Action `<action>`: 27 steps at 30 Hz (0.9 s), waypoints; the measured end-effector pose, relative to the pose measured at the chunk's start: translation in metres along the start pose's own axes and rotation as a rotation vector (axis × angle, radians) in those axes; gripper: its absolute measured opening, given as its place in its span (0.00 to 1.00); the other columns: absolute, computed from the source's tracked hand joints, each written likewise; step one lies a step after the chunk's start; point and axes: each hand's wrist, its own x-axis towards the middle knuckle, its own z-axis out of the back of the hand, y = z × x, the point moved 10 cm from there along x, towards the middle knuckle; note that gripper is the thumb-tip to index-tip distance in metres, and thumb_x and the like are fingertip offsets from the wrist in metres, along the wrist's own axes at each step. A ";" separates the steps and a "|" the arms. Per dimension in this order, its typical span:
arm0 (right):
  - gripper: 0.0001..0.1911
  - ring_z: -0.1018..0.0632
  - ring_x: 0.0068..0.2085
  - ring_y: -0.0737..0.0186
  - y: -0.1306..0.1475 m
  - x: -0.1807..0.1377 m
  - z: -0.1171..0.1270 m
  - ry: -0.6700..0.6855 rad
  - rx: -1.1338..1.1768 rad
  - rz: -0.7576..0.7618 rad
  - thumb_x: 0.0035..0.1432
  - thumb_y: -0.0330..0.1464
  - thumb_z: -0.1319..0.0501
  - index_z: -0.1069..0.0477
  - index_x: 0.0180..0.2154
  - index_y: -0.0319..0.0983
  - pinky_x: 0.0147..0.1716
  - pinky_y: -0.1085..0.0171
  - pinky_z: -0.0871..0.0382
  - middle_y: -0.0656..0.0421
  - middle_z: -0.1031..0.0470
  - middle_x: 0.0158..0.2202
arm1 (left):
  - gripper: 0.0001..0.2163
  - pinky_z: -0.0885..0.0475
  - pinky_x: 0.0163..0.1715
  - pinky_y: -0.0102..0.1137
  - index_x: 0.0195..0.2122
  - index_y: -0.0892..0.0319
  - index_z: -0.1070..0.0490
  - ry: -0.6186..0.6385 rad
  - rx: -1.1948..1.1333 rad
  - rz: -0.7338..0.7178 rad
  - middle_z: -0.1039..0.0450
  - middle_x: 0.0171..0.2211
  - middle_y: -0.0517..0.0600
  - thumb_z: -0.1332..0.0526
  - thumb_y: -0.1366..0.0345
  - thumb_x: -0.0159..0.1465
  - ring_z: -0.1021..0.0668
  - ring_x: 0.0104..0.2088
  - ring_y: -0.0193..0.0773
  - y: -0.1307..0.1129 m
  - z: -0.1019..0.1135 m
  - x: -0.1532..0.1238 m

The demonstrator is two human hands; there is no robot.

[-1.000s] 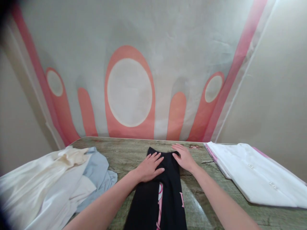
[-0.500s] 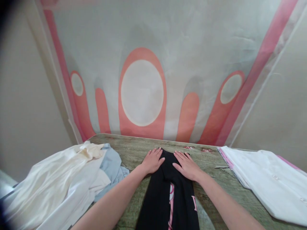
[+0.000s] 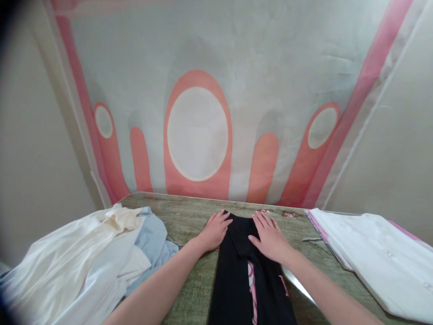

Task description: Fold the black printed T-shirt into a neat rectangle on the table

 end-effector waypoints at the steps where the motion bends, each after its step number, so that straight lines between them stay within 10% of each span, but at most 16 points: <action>1: 0.36 0.51 0.62 0.47 0.003 -0.012 -0.002 -0.004 0.018 -0.064 0.56 0.51 0.54 0.49 0.60 0.37 0.58 0.47 0.58 0.50 0.52 0.63 | 0.19 0.50 0.57 0.43 0.55 0.55 0.40 0.013 -0.006 -0.003 0.46 0.60 0.50 0.55 0.69 0.63 0.48 0.61 0.42 -0.001 -0.002 0.000; 9: 0.40 0.57 0.62 0.38 0.077 -0.093 -0.005 0.058 0.172 -0.054 0.52 0.55 0.51 0.57 0.62 0.47 0.55 0.38 0.63 0.58 0.62 0.65 | 0.19 0.49 0.57 0.41 0.55 0.57 0.38 0.028 0.001 0.065 0.42 0.58 0.51 0.54 0.69 0.63 0.42 0.59 0.41 0.002 -0.002 0.004; 18: 0.39 0.57 0.62 0.36 0.093 -0.100 0.005 0.092 0.167 0.082 0.52 0.53 0.49 0.58 0.62 0.51 0.54 0.36 0.64 0.59 0.64 0.65 | 0.13 0.46 0.55 0.39 0.43 0.60 0.30 -0.188 -0.002 0.127 0.29 0.42 0.53 0.50 0.72 0.60 0.31 0.47 0.41 0.017 0.028 0.005; 27: 0.35 0.56 0.62 0.40 0.096 -0.103 0.013 0.136 0.154 0.103 0.53 0.52 0.50 0.54 0.61 0.52 0.55 0.37 0.61 0.60 0.62 0.65 | 0.23 0.43 0.55 0.36 0.59 0.60 0.47 -0.164 -0.156 0.162 0.40 0.56 0.54 0.51 0.72 0.61 0.38 0.56 0.38 0.050 0.006 0.005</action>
